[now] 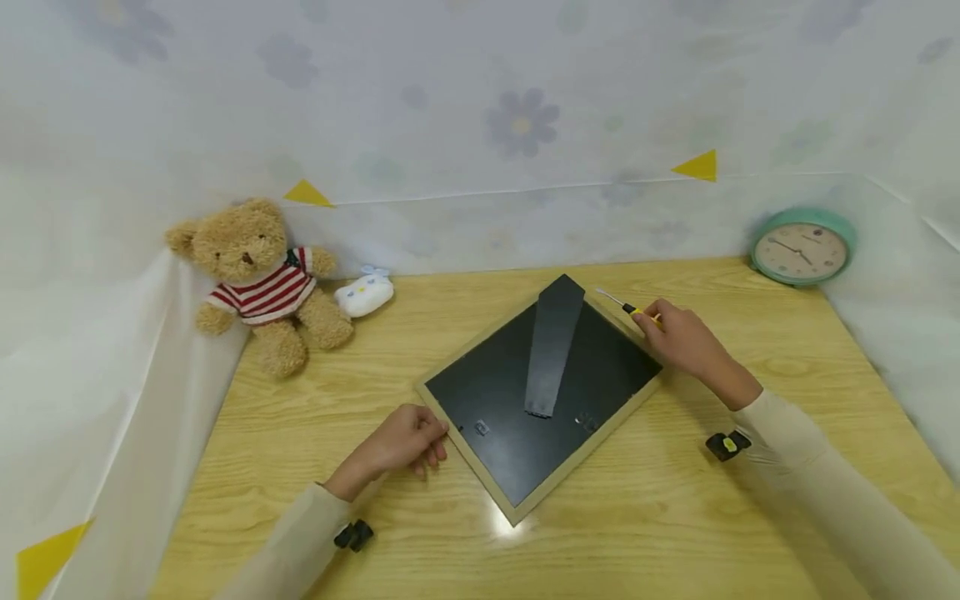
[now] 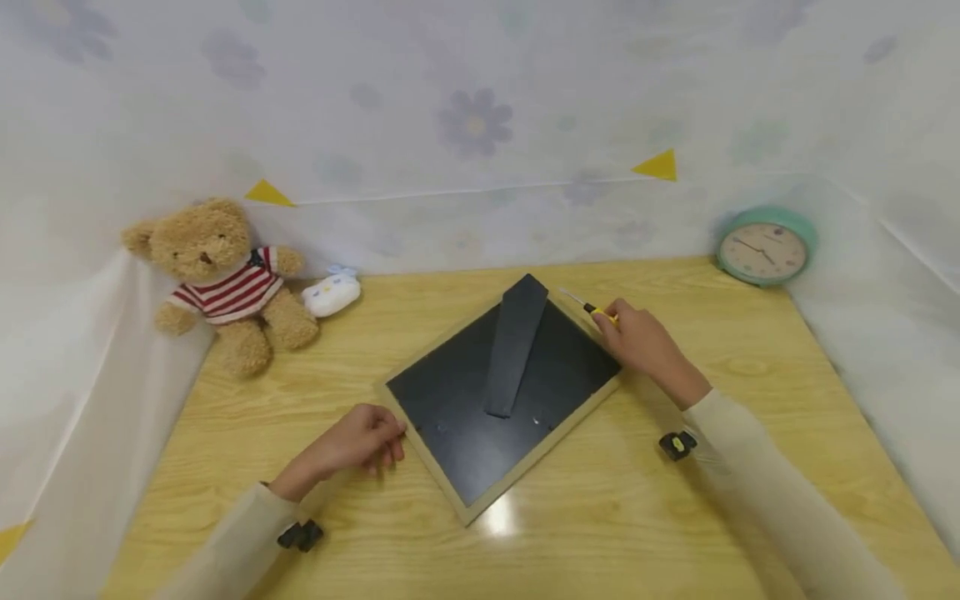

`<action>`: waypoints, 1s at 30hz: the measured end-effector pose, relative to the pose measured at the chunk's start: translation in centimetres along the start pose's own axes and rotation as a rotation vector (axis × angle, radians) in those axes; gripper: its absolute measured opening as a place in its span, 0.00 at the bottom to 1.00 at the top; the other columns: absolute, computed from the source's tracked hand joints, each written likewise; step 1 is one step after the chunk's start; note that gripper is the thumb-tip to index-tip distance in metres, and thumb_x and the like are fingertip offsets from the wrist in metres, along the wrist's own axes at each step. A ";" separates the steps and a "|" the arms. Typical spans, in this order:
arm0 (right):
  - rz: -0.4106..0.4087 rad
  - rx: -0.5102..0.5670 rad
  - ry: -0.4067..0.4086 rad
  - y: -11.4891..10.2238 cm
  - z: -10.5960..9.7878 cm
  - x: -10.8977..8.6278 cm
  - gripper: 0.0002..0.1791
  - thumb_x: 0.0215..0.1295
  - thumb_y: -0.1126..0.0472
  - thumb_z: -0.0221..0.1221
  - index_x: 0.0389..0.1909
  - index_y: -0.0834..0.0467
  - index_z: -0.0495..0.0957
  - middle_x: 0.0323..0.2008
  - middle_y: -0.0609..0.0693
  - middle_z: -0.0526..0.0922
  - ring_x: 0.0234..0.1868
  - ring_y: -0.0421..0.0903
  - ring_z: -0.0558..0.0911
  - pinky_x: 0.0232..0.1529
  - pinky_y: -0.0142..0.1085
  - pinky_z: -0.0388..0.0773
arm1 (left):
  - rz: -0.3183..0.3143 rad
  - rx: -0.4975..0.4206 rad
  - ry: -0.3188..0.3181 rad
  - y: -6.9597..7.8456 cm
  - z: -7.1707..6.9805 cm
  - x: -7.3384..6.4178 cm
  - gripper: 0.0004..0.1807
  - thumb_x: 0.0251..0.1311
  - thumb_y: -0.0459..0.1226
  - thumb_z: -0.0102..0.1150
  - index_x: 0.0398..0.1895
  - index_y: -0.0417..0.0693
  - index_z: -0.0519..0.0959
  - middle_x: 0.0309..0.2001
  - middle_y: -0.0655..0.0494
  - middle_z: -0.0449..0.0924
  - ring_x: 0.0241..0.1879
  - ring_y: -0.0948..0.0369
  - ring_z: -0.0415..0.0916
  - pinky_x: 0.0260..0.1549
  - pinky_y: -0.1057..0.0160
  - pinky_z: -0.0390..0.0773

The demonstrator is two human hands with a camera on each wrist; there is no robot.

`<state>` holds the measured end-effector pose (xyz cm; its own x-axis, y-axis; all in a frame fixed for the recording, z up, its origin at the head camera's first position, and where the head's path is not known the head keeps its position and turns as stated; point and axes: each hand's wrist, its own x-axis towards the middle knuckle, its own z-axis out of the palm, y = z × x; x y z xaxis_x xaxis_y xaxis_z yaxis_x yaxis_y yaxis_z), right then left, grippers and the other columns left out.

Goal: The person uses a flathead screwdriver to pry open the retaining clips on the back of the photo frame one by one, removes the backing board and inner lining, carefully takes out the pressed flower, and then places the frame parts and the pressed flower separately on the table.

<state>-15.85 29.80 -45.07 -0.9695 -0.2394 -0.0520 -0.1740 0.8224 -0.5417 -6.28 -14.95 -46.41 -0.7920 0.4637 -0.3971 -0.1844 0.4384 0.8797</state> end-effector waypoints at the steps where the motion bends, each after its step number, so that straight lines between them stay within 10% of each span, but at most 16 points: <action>1: 0.013 0.007 0.007 0.0 0.0 -0.3 0.28 0.81 0.46 0.42 0.51 0.70 0.71 0.17 0.51 0.73 0.12 0.46 0.64 0.17 0.39 0.64 | -0.001 0.001 0.003 0.1 -0.2 0.3 0.15 0.76 0.35 0.48 0.36 0.29 0.78 0.25 0.43 0.83 0.18 0.60 0.78 0.16 0.60 0.81; 20: 0.133 0.077 0.091 0.0 0.6 -4.8 0.30 0.79 0.45 0.44 0.49 0.71 0.73 0.16 0.49 0.79 0.11 0.45 0.69 0.15 0.37 0.65 | 0.062 0.212 0.144 1.4 -3.9 5.6 0.13 0.74 0.33 0.51 0.31 0.34 0.79 0.21 0.47 0.82 0.14 0.62 0.74 0.15 0.64 0.75; 30: 0.139 0.146 0.069 0.1 0.2 -5.3 0.28 0.80 0.47 0.44 0.49 0.72 0.72 0.19 0.51 0.85 0.19 0.47 0.84 0.21 0.36 0.73 | 0.017 0.296 0.138 1.7 -4.4 5.3 0.13 0.72 0.39 0.56 0.41 0.35 0.78 0.27 0.50 0.82 0.20 0.61 0.75 0.22 0.63 0.76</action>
<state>-10.70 31.08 -45.05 -0.9929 -0.0890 -0.0793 -0.0163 0.7605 -0.6491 -13.36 -15.18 -45.83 -0.8685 0.3731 -0.3262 -0.0093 0.6459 0.7634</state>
